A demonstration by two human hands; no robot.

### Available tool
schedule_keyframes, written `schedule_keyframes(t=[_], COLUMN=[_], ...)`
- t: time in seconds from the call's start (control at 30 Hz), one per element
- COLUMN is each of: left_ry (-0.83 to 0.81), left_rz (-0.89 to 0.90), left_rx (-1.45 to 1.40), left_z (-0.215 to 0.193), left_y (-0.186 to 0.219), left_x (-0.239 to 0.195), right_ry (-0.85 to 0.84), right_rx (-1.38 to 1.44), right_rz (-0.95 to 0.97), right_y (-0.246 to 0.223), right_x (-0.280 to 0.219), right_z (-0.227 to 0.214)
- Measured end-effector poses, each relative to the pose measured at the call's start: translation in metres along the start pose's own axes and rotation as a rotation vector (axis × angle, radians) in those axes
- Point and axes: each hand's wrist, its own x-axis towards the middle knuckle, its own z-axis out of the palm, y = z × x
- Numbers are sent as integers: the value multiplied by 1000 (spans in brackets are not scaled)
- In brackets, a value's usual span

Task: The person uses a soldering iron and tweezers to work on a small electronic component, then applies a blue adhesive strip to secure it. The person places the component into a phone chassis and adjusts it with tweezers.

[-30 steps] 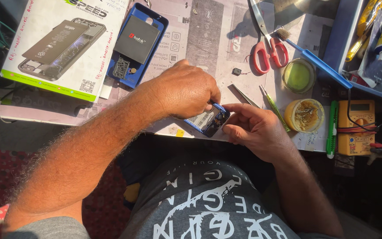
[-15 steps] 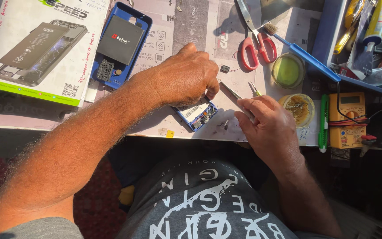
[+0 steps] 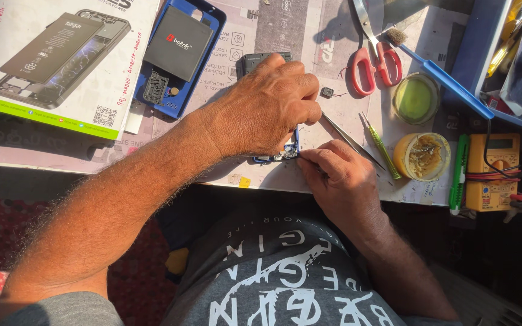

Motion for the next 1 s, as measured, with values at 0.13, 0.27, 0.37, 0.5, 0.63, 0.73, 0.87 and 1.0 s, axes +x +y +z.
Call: schedule_keyframes(t=[0.13,0.27,0.37,0.5,0.63,0.73,0.87,1.0], left_ry=[-193,-133,-43,53,80,90,87,78], left_rz=[-91,-100,-132,-182,-224,-226,-219,-227], left_rx=[-118,-90,-104,-45,1,-14,-28,-31], left_z=[-3,-17,-24,-20,-10,-5,-6,-11], left_y=[0,13,28,44,52,51,49,46], left_x=[-7,-18,-28,-40,-47,-49,-53,-60], right_ry=[-23,-53,-67,-89,-109,-125,-130,-116], right_rx=[93,137,147,169,123,88,85,86], right_rz=[18,-28,-20,30,-53,-80,-85,-87], right_y=[5,11,13,13,14,14,16,16], right_x=[5,14,17,19,22,24,23,19], right_z=[-10,-15,-14,-12,-13,-13,-14,-14])
